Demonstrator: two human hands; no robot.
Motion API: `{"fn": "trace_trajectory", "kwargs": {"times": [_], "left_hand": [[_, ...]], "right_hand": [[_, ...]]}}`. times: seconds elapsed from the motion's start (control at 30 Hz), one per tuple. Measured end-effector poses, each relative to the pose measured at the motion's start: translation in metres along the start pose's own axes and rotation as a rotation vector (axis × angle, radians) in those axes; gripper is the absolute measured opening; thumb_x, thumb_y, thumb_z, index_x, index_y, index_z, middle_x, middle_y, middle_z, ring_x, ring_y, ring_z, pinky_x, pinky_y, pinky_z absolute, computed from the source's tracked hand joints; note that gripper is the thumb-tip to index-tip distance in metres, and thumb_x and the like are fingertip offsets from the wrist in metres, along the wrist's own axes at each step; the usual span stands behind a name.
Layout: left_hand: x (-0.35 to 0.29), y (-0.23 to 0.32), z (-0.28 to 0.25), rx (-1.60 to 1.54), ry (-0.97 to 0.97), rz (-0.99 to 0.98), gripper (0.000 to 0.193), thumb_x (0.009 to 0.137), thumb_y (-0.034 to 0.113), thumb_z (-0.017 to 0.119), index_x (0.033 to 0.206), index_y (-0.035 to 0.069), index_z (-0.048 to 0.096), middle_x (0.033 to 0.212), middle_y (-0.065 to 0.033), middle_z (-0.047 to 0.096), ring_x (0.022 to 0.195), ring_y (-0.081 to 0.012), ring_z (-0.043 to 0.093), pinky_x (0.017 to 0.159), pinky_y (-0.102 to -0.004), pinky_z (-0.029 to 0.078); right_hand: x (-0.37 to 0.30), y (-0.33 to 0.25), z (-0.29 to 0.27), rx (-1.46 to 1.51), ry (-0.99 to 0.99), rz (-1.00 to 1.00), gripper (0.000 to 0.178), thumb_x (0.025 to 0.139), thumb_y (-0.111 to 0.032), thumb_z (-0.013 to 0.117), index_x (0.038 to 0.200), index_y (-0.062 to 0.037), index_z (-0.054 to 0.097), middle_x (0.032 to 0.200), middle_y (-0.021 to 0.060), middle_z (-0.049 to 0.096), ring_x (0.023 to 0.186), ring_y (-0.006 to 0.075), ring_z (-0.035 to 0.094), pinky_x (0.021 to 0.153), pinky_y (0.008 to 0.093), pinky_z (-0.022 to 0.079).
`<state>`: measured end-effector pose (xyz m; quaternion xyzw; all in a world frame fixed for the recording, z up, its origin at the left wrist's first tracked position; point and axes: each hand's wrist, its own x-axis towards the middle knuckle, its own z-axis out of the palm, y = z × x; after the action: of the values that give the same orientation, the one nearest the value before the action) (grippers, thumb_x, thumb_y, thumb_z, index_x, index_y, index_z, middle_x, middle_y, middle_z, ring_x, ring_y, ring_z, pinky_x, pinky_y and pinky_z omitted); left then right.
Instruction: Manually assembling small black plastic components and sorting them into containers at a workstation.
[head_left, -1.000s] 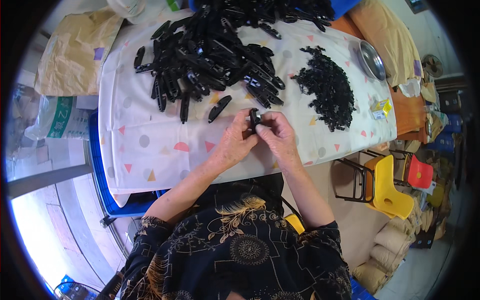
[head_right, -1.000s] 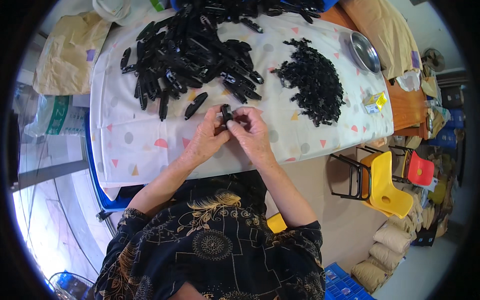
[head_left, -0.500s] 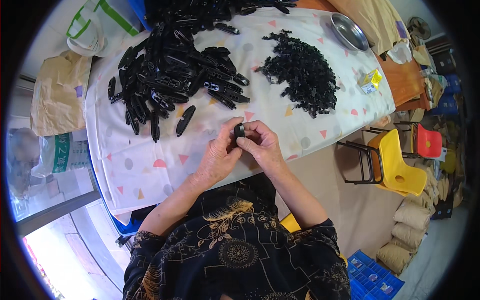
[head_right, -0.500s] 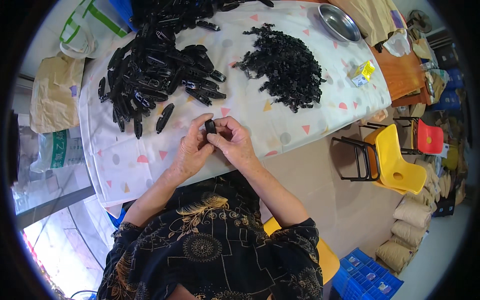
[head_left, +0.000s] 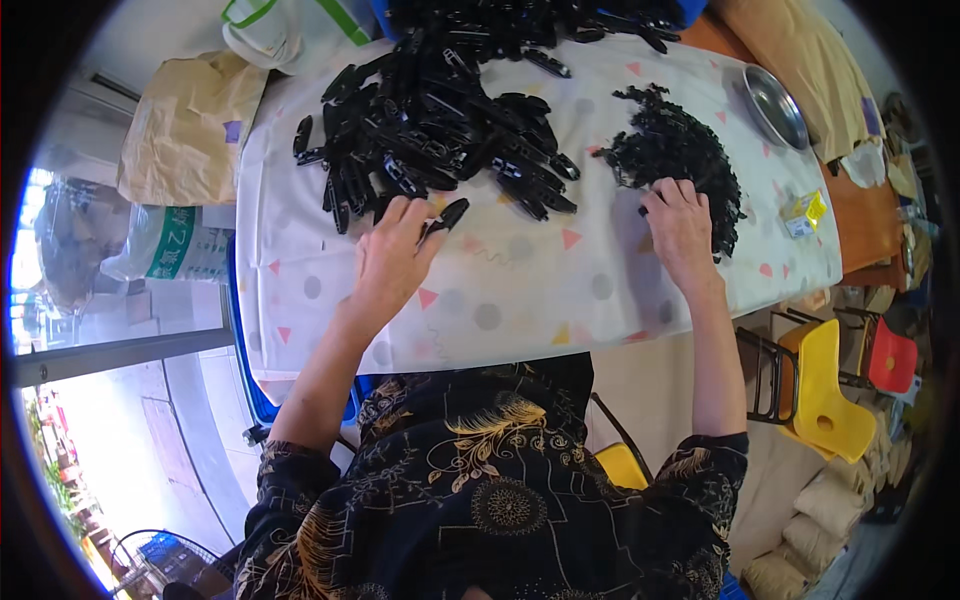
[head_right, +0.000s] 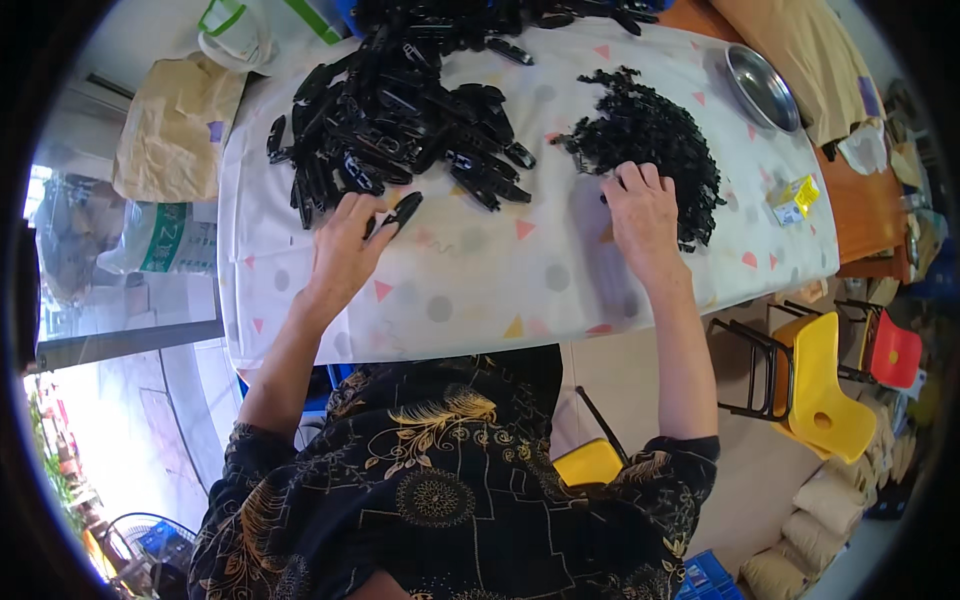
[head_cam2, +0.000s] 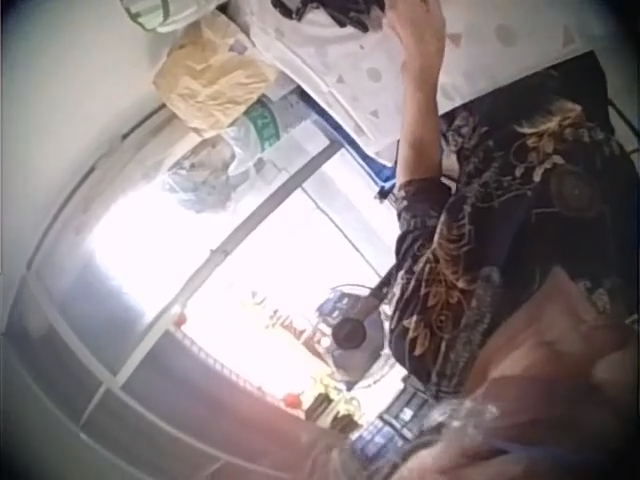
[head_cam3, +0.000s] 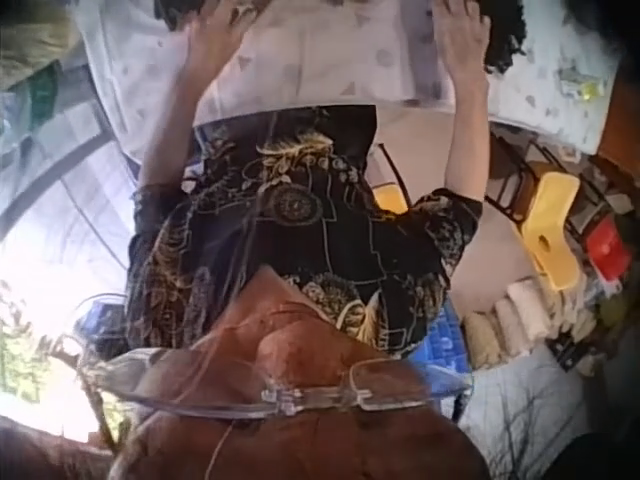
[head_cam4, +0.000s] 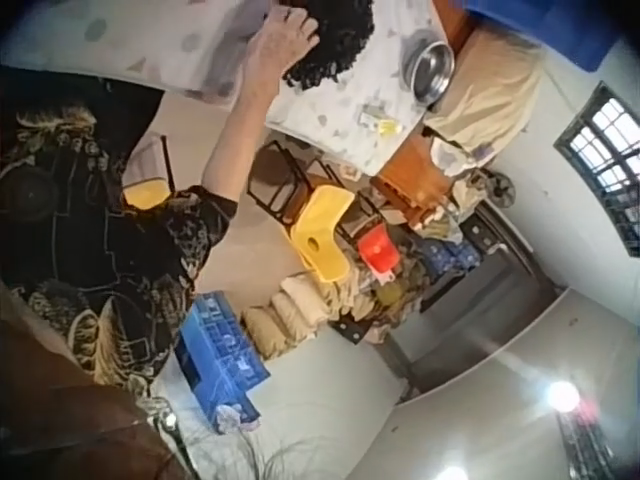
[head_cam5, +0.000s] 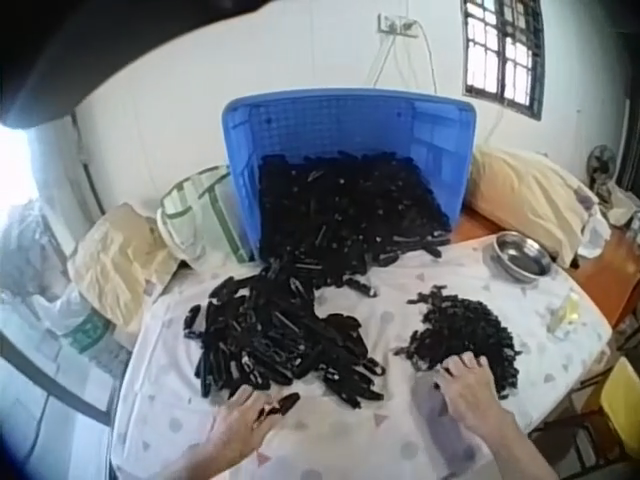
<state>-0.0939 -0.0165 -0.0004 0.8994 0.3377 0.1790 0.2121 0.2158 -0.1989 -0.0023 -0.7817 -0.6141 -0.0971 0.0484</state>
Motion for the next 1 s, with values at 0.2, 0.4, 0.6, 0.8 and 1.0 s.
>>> {"fn": "trace_trajectory", "kwargs": {"times": [0.2, 0.4, 0.6, 0.8, 1.0], "left_hand": [[0.011, -0.014, 0.014, 0.11, -0.03, 0.158, 0.028, 0.076, 0.011, 0.068, 0.1, 0.006, 0.055, 0.088, -0.0111, 0.057, 0.08, -0.0305, 0.061, 0.069, -0.0413, 0.049], [0.011, -0.023, 0.005, -0.846, -0.134, -0.261, 0.025, 0.084, 0.013, 0.067, 0.105, 0.007, 0.054, 0.079, -0.0064, 0.062, 0.067, -0.0175, 0.061, 0.052, -0.0263, 0.044], [-0.003, -0.024, 0.016, -1.686, -0.302, -0.451, 0.028, 0.087, 0.014, 0.066, 0.109, 0.011, 0.049, 0.096, -0.0128, 0.063, 0.079, -0.0203, 0.065, 0.047, -0.0183, 0.042], [-0.012, -0.015, 0.027, -1.789, -0.3, -0.484, 0.029, 0.088, 0.011, 0.063, 0.113, 0.008, 0.048, 0.096, -0.0132, 0.063, 0.086, -0.0233, 0.065, 0.052, -0.0213, 0.046], [-0.019, -0.007, 0.025, -1.75, -0.375, -0.498, 0.033, 0.092, 0.016, 0.055, 0.121, 0.003, 0.047, 0.105, -0.0164, 0.064, 0.092, -0.0237, 0.066, 0.058, -0.0228, 0.05]], "right_hand": [[0.02, 0.0, 0.006, 0.183, 0.135, 0.001, 0.011, 0.08, -0.008, 0.065, 0.09, -0.0068, 0.063, 0.081, 0.0011, 0.061, 0.081, 0.0199, 0.057, 0.069, 0.0338, 0.043], [0.017, -0.042, 0.014, 1.556, 0.03, 0.554, 0.006, 0.089, -0.008, 0.062, 0.09, -0.003, 0.061, 0.083, 0.0031, 0.065, 0.075, 0.0108, 0.061, 0.067, 0.0228, 0.049], [0.024, -0.102, -0.012, 1.798, -0.105, 0.632, 0.003, 0.09, -0.007, 0.06, 0.089, -0.0044, 0.059, 0.089, 0.0089, 0.066, 0.079, 0.0159, 0.064, 0.068, 0.026, 0.05], [0.029, -0.13, -0.017, 1.841, -0.142, 0.608, 0.003, 0.089, -0.005, 0.06, 0.09, -0.003, 0.058, 0.089, 0.0104, 0.065, 0.079, 0.0179, 0.063, 0.069, 0.0278, 0.049], [0.024, -0.143, -0.016, 1.838, -0.195, 0.633, 0.004, 0.088, -0.004, 0.06, 0.092, -0.003, 0.059, 0.085, 0.0082, 0.064, 0.077, 0.0155, 0.06, 0.07, 0.0276, 0.048]]}}
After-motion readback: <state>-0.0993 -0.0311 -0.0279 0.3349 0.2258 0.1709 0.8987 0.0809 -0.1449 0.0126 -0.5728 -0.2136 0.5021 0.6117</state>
